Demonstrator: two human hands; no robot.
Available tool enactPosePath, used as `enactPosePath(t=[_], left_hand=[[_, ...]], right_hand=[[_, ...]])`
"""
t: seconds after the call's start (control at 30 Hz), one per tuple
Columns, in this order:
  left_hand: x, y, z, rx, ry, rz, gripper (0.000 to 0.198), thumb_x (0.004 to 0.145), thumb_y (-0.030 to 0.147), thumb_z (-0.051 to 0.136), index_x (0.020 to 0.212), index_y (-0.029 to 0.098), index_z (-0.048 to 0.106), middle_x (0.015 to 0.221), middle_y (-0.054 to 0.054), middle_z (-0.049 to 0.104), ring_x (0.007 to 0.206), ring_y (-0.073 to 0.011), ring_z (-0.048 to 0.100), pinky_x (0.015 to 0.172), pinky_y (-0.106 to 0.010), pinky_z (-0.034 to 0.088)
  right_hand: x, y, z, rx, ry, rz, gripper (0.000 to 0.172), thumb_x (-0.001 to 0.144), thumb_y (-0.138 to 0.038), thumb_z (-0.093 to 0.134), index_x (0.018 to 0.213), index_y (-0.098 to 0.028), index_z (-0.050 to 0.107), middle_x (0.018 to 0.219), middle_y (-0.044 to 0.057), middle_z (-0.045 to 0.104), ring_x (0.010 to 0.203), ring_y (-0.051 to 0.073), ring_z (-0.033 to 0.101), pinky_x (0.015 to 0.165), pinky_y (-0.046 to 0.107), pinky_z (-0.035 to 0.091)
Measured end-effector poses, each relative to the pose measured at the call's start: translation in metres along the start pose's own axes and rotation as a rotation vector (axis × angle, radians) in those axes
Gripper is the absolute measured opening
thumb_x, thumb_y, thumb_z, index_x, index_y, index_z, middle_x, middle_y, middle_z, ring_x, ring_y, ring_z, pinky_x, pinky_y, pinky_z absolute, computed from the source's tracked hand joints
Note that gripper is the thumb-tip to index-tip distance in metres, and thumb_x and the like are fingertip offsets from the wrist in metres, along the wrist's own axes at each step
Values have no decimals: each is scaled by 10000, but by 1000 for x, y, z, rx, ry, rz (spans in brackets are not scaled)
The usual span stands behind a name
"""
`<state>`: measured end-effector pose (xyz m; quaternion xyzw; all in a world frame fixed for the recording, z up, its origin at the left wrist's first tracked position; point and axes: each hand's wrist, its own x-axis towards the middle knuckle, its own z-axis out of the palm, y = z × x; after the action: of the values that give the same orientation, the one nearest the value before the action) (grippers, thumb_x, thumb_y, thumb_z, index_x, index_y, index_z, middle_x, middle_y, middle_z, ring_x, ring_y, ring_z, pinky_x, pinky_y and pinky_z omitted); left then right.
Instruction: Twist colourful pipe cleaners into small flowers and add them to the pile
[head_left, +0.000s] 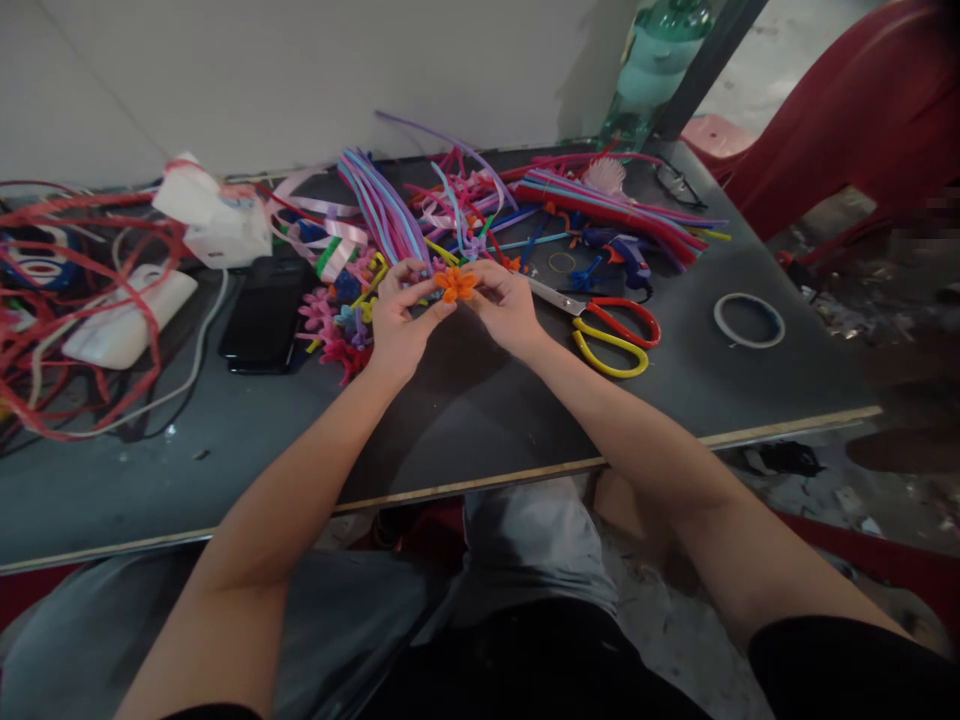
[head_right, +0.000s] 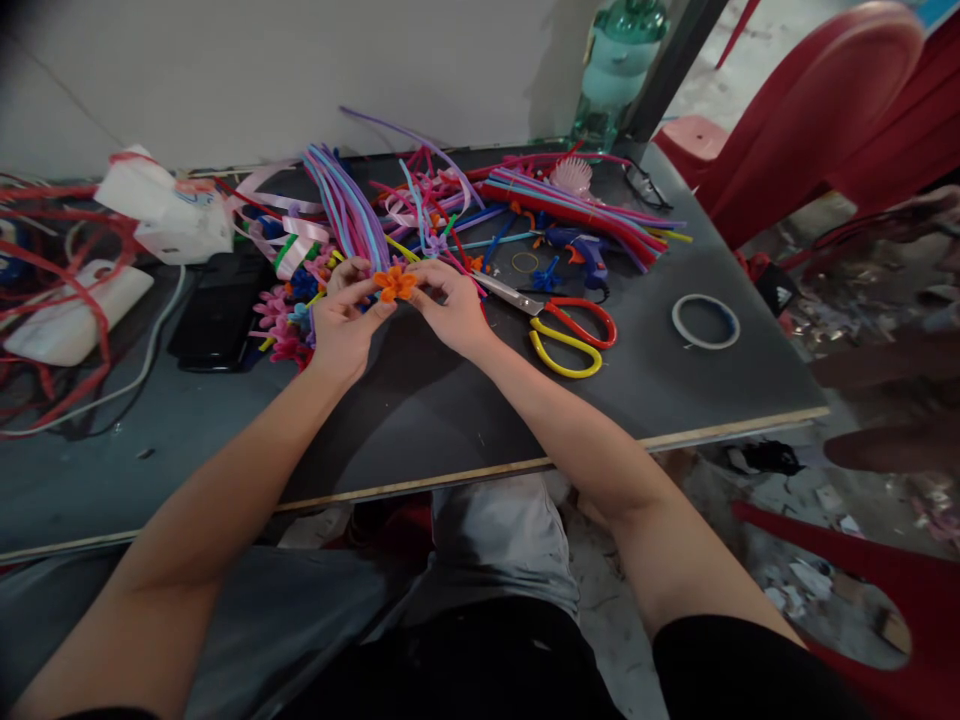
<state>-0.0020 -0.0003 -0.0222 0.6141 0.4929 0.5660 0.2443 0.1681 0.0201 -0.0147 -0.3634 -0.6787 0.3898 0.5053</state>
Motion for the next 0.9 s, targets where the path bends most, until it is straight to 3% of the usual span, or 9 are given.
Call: enactPosePath(t=[0.1, 0.33, 0.53, 0.67, 0.9], left_hand=[[2, -6, 0, -58, 18, 44, 303, 732, 523, 872, 895, 271, 827, 1169, -51, 684, 1205, -270, 600, 1099, -480, 456], [3, -11, -1, -36, 11, 42, 341, 669, 557, 904, 806, 257, 817, 1121, -57, 701, 1163, -278, 615, 1091, -500, 446], [5, -14, -2, -41, -55, 99, 300, 740, 571, 851, 831, 287, 813, 1026, -39, 712, 1140, -264, 630, 1070, -485, 463], [8, -19, -3, -27, -148, 94, 367, 812, 612, 770, 815, 246, 802, 1137, -64, 699, 1144, -259, 621, 1048, -478, 477], [8, -18, -3, -97, -175, 77, 354, 756, 620, 813, 825, 273, 806, 1152, -68, 684, 1171, -267, 604, 1092, -494, 447]], right_hand=[[0, 1, -1, -21, -26, -44, 420, 848, -624, 703, 834, -207, 751, 1024, 70, 710, 906, 172, 642, 756, 298, 514], [3, 2, -7, -63, -174, -42, 454, 820, -626, 733, 790, -174, 755, 943, 68, 718, 777, 141, 597, 677, 275, 454], [3, 0, -7, 142, -213, 81, 491, 687, -653, 820, 728, -174, 720, 866, 51, 707, 805, 143, 616, 764, 284, 504], [1, -4, -7, 247, -275, 202, 546, 634, -684, 834, 708, -158, 707, 689, 1, 644, 647, 94, 529, 638, 247, 458], [1, -4, -8, 318, -276, 269, 587, 616, -701, 838, 686, -138, 685, 625, -17, 604, 588, 66, 500, 556, 216, 389]])
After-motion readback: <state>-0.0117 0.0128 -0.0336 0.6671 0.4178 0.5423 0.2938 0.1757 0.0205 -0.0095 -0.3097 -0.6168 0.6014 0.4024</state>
